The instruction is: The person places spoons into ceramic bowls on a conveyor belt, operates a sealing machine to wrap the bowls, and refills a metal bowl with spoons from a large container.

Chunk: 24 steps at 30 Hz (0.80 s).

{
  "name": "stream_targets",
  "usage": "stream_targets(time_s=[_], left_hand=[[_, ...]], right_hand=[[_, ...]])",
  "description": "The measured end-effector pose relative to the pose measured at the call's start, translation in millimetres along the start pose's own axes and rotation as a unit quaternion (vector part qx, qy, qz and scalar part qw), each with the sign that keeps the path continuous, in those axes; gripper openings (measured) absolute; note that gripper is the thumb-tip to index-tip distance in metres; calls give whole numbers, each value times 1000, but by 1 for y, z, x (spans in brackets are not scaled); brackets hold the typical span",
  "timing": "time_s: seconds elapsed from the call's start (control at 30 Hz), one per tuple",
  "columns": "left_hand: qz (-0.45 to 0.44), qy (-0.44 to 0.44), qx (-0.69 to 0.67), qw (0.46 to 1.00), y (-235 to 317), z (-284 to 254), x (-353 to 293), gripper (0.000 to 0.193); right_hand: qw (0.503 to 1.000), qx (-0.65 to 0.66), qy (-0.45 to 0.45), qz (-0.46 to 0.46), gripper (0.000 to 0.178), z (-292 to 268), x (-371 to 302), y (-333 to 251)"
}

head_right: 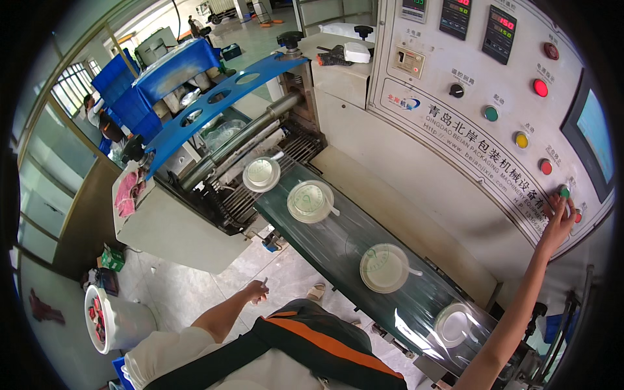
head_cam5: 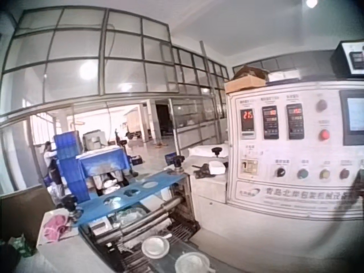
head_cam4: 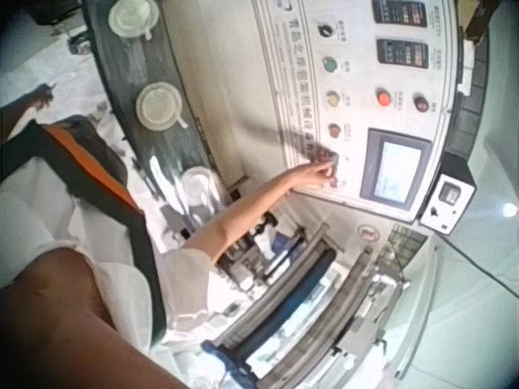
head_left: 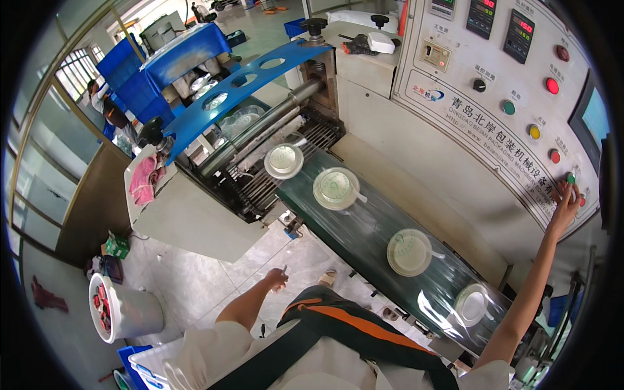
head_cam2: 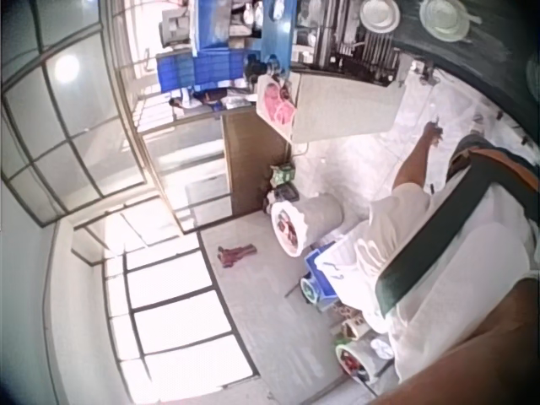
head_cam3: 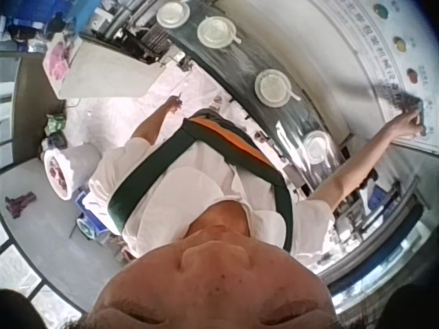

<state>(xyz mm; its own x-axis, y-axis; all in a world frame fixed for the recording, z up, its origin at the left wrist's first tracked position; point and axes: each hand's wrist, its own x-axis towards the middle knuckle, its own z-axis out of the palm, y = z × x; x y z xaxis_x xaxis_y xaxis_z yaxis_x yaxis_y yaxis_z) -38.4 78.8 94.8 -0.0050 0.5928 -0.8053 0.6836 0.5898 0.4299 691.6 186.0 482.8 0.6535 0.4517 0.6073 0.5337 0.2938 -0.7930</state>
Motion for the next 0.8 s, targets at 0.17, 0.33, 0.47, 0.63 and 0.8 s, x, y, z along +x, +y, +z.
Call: stream_targets(time_s=[0.17,0.33,0.47,0.63,0.8], left_hand=[[-47,0,-14,999,-37,-7,-3,25],[-109,-14,3,994,-125,2,14,24],[15,-57,186,981,-130,9,35,19],[-30,2,13,999,-72,-10,9,24],[-15,6,-37,999,-43,-14,-4,20]], right_hand=[[999,-31,10,-39,31,-20,18,14],[998,-48,-12,-41,30,-11,29,15],[997,-75,-18,-19,30,-30,31,16],[997,-74,-25,-28,29,-28,30,17],[997,-75,-31,-16,30,-26,27,14]])
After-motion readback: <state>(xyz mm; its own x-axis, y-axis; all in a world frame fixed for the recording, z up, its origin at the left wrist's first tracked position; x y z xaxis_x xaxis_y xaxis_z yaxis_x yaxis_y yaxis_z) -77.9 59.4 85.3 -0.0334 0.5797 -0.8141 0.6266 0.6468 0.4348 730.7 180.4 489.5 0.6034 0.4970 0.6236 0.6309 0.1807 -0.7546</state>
